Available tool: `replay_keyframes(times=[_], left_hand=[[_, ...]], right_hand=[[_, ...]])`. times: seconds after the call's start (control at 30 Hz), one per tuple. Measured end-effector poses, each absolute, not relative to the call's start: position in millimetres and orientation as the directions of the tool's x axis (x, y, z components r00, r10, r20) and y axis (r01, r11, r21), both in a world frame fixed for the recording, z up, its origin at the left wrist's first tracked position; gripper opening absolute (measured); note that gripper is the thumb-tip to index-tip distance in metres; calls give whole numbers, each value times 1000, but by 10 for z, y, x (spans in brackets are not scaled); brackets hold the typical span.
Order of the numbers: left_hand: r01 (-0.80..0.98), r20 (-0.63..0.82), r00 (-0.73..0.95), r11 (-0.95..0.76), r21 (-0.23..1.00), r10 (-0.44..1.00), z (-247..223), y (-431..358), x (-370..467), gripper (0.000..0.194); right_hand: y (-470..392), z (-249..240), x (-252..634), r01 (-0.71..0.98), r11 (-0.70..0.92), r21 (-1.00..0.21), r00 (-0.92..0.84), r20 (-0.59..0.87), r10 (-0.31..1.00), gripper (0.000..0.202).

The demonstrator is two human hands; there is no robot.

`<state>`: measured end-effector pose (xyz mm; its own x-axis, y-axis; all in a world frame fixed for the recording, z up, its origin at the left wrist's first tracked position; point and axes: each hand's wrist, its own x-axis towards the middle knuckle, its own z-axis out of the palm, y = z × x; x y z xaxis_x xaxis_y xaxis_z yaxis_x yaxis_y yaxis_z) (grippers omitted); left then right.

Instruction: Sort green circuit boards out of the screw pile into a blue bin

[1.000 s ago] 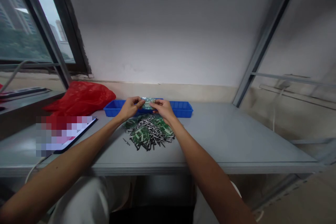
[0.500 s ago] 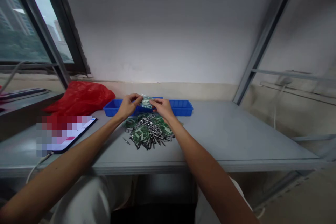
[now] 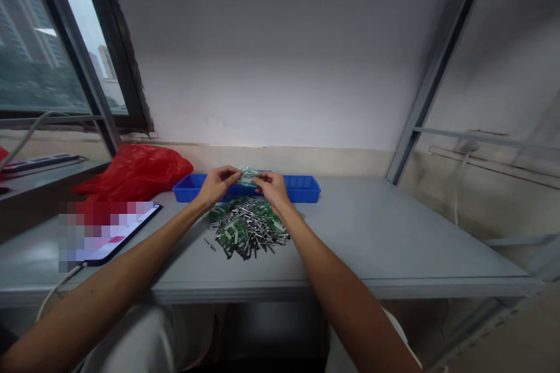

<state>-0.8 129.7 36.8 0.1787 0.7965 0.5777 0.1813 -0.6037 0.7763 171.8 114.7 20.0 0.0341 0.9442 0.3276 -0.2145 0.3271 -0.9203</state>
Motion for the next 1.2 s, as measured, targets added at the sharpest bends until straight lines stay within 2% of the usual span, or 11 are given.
replay_keyframes(times=[0.13,0.3,0.6,0.7,0.77,0.83,0.93,1.0,1.1,1.17,1.2], left_hand=[[127,558,124,-571,811,821,364,1312,-32,22],[68,548,155,-562,824,822,380,1307,-39,17],[92,571,129,-583,807,811,378,1310,-29,22],[138,601,52,-602,787,798,394,1340,-62,23],[227,664,-59,-637,736,746,414,1368,-122,20],[361,746,-119,-671,648,656,431,1386,-199,16],[538,844,-40,-700,470,535,432,1378,-284,12],[590,862,62,-715,375,503,420,1356,-302,12],[621,862,153,-726,297,483,409,1327,-292,12],[634,868,157,-722,277,472,414,1323,-286,12],[638,872,154,-721,272,465,417,1325,-287,12]], right_hand=[[1107,226,1714,-223,287,-932,-41,303,952,20],[1079,248,1702,-202,274,-940,-43,288,957,24],[1066,215,1664,-106,368,-924,-12,371,929,25],[1053,337,1767,71,576,-814,206,577,790,15],[1069,515,1888,267,691,-672,360,734,575,9],[1136,734,2005,412,722,-555,384,825,414,9],[1339,973,2084,541,694,-476,286,880,380,17],[1493,985,2070,655,628,-420,74,863,499,18],[1644,816,2029,788,559,-259,-358,548,757,21],[1674,687,2023,808,553,-203,-414,473,778,24],[1677,644,2025,807,558,-191,-407,505,761,25]])
